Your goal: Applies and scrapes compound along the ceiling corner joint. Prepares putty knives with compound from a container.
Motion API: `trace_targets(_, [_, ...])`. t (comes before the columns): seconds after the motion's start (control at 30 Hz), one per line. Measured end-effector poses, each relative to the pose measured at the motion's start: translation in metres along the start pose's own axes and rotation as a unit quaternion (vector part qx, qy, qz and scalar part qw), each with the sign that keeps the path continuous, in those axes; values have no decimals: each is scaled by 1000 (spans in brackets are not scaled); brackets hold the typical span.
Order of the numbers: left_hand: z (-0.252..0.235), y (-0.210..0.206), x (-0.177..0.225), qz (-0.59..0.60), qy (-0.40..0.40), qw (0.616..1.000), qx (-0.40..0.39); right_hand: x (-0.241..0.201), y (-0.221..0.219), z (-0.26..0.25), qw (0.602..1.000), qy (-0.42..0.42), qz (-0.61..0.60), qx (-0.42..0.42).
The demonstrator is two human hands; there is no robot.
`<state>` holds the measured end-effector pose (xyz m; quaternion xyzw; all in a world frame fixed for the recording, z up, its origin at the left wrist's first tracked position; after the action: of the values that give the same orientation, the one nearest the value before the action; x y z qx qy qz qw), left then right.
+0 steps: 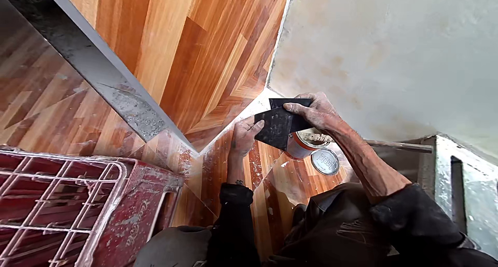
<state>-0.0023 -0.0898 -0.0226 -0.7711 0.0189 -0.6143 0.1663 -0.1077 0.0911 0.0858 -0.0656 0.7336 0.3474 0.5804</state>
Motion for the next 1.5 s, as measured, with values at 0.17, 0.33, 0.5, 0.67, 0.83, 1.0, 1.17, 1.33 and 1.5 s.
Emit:
trace_targets(0.17, [-6,10,-2,7,-47,983,180,1,22,3,969,10,-12,248])
trace_targets(0.33, [-5,3,2,35,-25,977,208,-20,-9,29,992,64,49,100])
trace_targets(0.5, [7,-4,17,-10,-14,993,120,-9,-25,29,993,14,30,114])
trace_targets(0.67, [5,-14,7,-20,-50,992,116,-11,-40,29,991,6,19,131])
trace_targets(0.83, [3,-20,6,-87,-96,978,164,-13,-40,28,994,18,-19,103])
trace_targets(1.0, [6,-26,7,-144,-118,964,191,-17,-41,28,994,46,-14,103])
trace_targets(1.17, [9,-29,12,-173,-116,959,192,-15,-41,18,991,77,-15,108])
trace_targets(1.33, [12,-30,24,-189,-104,960,178,-23,-40,24,992,86,-6,94])
trace_targets(1.5, [10,-28,29,-200,-91,961,168,-19,-41,18,991,92,-5,92])
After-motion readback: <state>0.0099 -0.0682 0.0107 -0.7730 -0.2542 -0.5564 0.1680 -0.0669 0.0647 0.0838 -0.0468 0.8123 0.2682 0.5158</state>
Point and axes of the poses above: each hand's wrist, its own z-axis away from the middle knuckle, its own y-axis out of the back of the hand, x = y × z, the point moved 3 cm from there along -z, towards the middle knuckle, and after that the axes turned 6 degrees about -z, right-handed, at the moved point
